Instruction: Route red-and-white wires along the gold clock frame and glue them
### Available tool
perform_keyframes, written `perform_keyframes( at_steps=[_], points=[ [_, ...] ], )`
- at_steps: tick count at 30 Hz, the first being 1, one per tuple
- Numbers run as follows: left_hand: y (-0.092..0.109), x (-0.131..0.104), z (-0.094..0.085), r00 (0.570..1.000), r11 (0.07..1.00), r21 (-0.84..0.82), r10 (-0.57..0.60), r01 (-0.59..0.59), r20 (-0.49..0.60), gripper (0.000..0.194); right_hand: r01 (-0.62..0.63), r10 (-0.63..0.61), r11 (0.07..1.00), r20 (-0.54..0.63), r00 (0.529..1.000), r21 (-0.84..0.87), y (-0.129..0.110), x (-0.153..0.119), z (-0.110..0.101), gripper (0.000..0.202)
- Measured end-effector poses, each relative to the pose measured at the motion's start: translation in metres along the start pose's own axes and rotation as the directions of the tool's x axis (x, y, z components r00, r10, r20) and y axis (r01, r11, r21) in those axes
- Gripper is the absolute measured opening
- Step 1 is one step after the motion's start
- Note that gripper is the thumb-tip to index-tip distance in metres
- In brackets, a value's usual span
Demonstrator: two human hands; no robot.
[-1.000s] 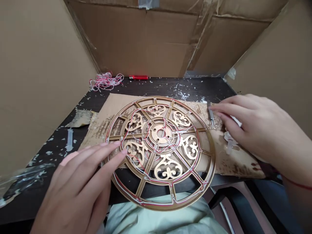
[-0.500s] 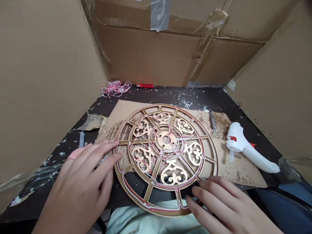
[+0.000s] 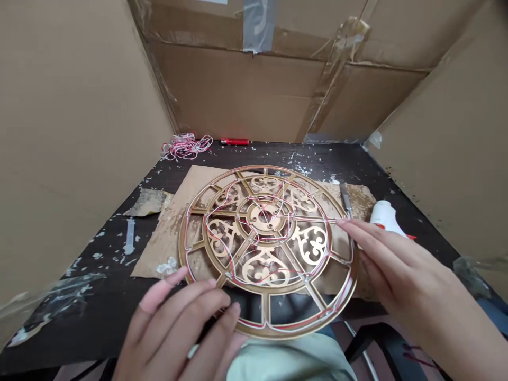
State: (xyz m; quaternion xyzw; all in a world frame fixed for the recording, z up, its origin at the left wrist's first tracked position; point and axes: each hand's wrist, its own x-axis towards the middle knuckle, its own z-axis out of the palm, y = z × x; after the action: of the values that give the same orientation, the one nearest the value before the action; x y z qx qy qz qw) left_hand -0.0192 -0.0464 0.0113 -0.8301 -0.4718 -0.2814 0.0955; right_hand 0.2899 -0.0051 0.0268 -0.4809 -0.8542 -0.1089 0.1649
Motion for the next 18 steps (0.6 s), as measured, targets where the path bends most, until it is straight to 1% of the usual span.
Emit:
perform_keyframes(
  at_steps=[3,6,7,8,10,12,14,16,18],
  points=[
    [0.003,0.012,0.01,1.0,1.0,-0.019,0.005,-0.005,0.005,0.02,-0.091,0.09,0.996,-0.058,0.994,-0.02,0.008,0.0,-0.004,0.038],
    [0.007,0.026,0.018,1.0,0.999,-0.039,0.001,0.0,0.016,0.021,-0.201,0.191,0.977,-0.121,0.974,-0.073,0.026,-0.011,-0.009,0.028],
    [0.009,0.031,0.02,1.0,0.999,-0.047,-0.001,0.002,0.022,0.021,-0.236,0.227,0.968,-0.106,0.968,-0.09,0.035,-0.016,-0.009,0.029],
    [0.012,0.034,0.022,1.0,0.999,-0.054,-0.003,0.004,0.027,0.022,-0.265,0.257,0.958,-0.089,0.962,-0.107,0.043,-0.023,-0.009,0.035],
    [0.016,0.04,0.025,0.999,0.998,-0.064,-0.004,0.006,0.037,0.022,-0.324,0.324,0.937,-0.023,0.946,-0.129,0.06,-0.036,-0.006,0.054],
    [0.02,0.044,0.027,0.999,0.998,-0.069,-0.001,0.004,0.042,0.022,-0.355,0.364,0.927,0.064,0.929,-0.121,0.074,-0.046,-0.001,0.073],
    [0.023,0.047,0.028,0.999,0.997,-0.073,0.003,0.0,0.046,0.022,-0.378,0.386,0.922,0.144,0.911,-0.081,0.085,-0.05,0.004,0.083],
    [0.026,0.05,0.03,0.999,0.997,-0.076,0.008,-0.004,0.051,0.021,-0.414,0.414,0.909,0.182,0.892,-0.037,0.092,-0.048,0.008,0.084],
    [0.031,0.054,0.031,0.998,0.997,-0.083,0.011,-0.006,0.06,0.02,-0.454,0.444,0.891,0.199,0.874,0.007,0.096,-0.043,0.01,0.075]
  ],
)
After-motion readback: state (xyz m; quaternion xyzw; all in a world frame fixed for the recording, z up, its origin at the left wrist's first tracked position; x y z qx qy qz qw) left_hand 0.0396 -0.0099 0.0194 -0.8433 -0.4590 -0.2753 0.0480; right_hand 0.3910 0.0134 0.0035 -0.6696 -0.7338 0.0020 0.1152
